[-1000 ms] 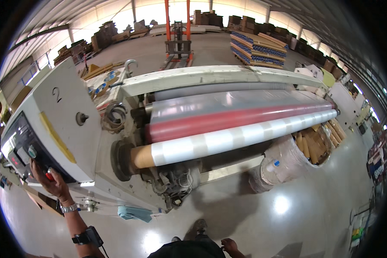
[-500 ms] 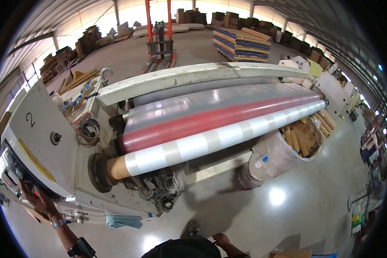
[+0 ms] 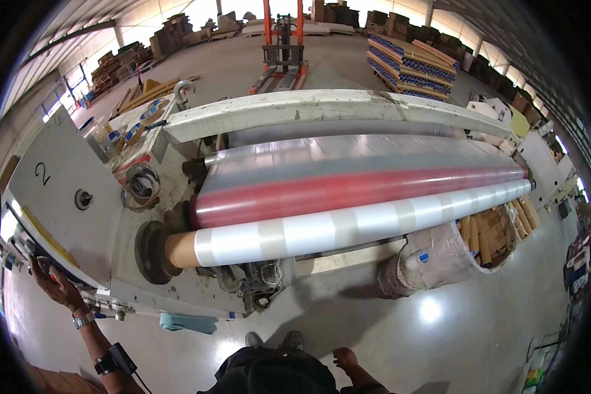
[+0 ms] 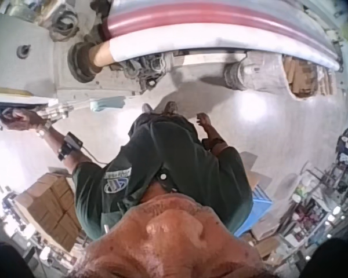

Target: Operating a film slitting and rewinding machine, including loading cardboard tubes and cutting plastic film.

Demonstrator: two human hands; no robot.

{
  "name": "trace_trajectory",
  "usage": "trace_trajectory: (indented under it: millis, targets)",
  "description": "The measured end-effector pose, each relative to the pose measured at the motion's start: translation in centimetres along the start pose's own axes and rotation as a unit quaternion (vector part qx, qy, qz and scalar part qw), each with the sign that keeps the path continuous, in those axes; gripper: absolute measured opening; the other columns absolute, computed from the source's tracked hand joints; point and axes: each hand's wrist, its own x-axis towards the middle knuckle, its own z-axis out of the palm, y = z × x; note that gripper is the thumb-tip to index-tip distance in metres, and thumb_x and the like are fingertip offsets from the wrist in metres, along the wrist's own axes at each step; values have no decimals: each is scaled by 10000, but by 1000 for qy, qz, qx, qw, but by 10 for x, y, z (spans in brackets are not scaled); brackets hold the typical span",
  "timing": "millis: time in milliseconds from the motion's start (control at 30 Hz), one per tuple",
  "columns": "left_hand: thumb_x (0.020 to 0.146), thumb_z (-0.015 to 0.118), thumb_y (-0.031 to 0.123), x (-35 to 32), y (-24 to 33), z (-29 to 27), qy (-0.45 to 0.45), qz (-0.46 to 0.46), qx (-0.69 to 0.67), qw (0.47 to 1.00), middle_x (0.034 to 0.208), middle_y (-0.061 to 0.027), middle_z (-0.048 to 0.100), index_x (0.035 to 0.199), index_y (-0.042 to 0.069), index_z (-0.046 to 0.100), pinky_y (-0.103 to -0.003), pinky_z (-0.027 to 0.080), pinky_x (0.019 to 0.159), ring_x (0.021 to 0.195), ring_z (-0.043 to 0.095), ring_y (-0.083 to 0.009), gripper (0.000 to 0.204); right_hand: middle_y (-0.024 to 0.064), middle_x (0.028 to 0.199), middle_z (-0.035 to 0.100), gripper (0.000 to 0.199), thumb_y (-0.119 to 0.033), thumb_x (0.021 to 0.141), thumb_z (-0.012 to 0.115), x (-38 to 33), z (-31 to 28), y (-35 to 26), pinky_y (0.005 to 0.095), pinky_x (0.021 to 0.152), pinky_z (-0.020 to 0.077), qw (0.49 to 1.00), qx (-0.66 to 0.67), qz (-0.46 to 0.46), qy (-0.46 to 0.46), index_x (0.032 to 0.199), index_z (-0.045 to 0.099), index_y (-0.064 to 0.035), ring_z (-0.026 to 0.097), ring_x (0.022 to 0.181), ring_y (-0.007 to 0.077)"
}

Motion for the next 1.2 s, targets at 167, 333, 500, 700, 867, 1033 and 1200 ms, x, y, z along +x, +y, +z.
trace_trajectory:
  millis: [167, 333, 500, 700, 867, 1033, 1200]
  targets:
    - [965, 474, 137, -1, -2, -4, 8, -5, 28, 1000, 1410, -196, 388, 1392, -38, 319, -435, 341, 1079, 1273, 427, -304, 487, 80, 892, 620, 301, -309, 884, 587, 9, 13, -2, 343, 578, 513, 999, 31, -24, -32, 1022, 564, -42, 657, 722, 209]
    - [969, 472, 157, 1, 8, 4, 6, -9, 12, 1000, 1413, -191, 384, 1387, -38, 326, -437, 331, 1086, 1282, 414, -295, 484, 80, 896, 617, 301, -295, 879, 595, 8, 33, -6, 339, 582, 526, 996, 62, -38, -51, 1030, 563, -37, 664, 724, 215]
    - [970, 488, 199, 0, 3, 0, 3, -8, 23, 1000, 1427, -184, 371, 1400, -28, 312, -442, 353, 1073, 1298, 402, -307, 518, 93, 913, 616, 324, -313, 879, 592, 4, 34, -18, 348, 613, 534, 999, -5, -38, -38, 1039, 561, -33, 670, 766, 229]
    - [967, 475, 153, -1, 3, 3, 5, -7, 2, 1000, 1420, -195, 376, 1401, -29, 307, -459, 351, 1071, 1291, 410, -309, 500, 106, 910, 617, 376, -359, 870, 591, 7, 25, -18, 372, 635, 519, 1000, 14, -13, -16, 1051, 559, -31, 659, 782, 239]
    - [961, 483, 176, 2, -3, -3, 16, -14, -21, 1000, 1406, -171, 400, 1406, -16, 315, -433, 336, 1067, 1247, 448, -283, 514, 107, 928, 614, 382, -347, 868, 584, 5, 25, -20, 371, 642, 514, 999, 8, -15, -39, 1086, 550, -35, 655, 768, 239]
    - [949, 477, 143, -1, 5, 8, 20, 4, -21, 1000, 1416, -161, 398, 1395, -23, 324, -438, 333, 1071, 1252, 445, -280, 500, 120, 943, 609, 410, -342, 861, 584, 4, 17, -9, 375, 634, 512, 999, 26, -8, -33, 1126, 533, -34, 655, 768, 255]
    - [955, 510, 222, 4, 8, 4, 23, 19, -4, 1000, 1421, -164, 386, 1389, -21, 330, -445, 359, 1055, 1242, 451, -287, 529, 133, 955, 610, 423, -338, 858, 586, 3, 17, -12, 373, 624, 513, 999, 33, -2, -36, 1147, 527, -35, 654, 766, 261]
